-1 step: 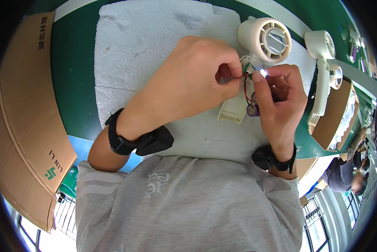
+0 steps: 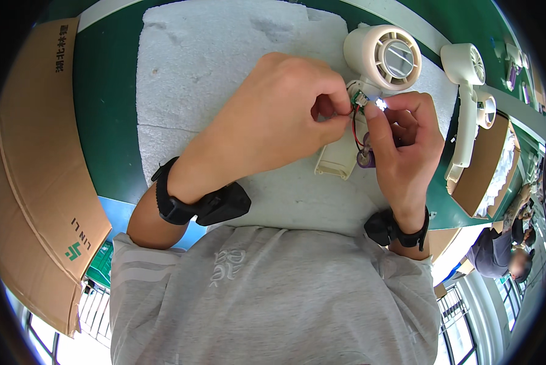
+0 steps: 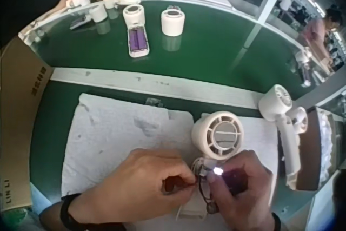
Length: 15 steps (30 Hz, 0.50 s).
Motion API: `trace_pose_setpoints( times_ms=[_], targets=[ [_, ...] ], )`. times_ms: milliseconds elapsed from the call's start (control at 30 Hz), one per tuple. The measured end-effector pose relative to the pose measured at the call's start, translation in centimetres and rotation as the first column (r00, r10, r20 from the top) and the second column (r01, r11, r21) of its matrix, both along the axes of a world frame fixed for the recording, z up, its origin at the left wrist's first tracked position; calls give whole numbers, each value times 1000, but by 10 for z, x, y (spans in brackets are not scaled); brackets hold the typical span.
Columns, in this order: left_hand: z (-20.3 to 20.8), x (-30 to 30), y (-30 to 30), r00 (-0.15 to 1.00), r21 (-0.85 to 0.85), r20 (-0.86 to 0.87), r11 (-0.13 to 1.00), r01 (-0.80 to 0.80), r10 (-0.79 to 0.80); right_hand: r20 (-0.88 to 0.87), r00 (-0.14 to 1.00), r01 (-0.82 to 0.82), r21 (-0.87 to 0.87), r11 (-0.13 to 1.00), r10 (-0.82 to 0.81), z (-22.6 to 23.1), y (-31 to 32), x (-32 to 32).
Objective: The person assembles handheld fans by plugging battery pack wires into circuit boards, fitting the batteries and boards into the fan casings, and placing the fans on the assembly line. The person also unloads battery packs from a cardboard box onto the table.
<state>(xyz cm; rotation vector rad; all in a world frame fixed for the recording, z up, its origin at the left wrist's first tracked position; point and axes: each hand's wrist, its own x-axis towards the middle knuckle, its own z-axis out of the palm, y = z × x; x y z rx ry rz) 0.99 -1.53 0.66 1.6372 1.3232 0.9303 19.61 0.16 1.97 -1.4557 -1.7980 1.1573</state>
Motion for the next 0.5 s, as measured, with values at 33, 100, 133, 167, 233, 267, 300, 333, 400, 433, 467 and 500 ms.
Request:
trace_pose_setpoints(
  times_ms=[33,100,133,167,233,267,300,333,400,433,467,500],
  targets=[
    [0,-1,0,1000,-7,10,1000,27,-27,0,1000,2,0,1000,-2,0,1,0],
    [0,-3,0,998,-15,21,998,57,-57,8,999,-36,23,999,36,0,2,2],
    [1,-5,1,997,5,-7,997,83,-83,12,998,-55,34,998,55,-1,3,3],
    [2,-6,2,994,25,-35,994,109,-108,13,999,-53,33,998,53,-1,4,4],
    [3,-6,2,989,40,-65,990,133,-130,-38,999,-30,40,999,31,-2,5,4],
    [2,-6,2,996,-72,15,993,91,-90,-64,998,-18,43,999,20,-3,6,5],
    [2,-6,2,995,-186,91,981,57,-41,-64,998,-18,40,999,20,-3,6,5],
    [1,-6,1,987,-300,159,953,31,18,-71,997,-26,41,999,29,-2,6,6],
    [-1,-6,3,981,-307,191,951,42,18,-84,995,-42,44,998,46,-1,7,7],
    [-2,-6,4,974,-312,224,949,54,18,-84,995,-43,41,998,46,-3,8,8],
    [-3,-5,4,966,-316,256,947,66,18,-90,994,-56,76,996,63,-5,8,9],
    [-3,-4,4,967,-318,256,946,66,19,-96,992,-69,110,992,79,-7,8,10]
  ],
)
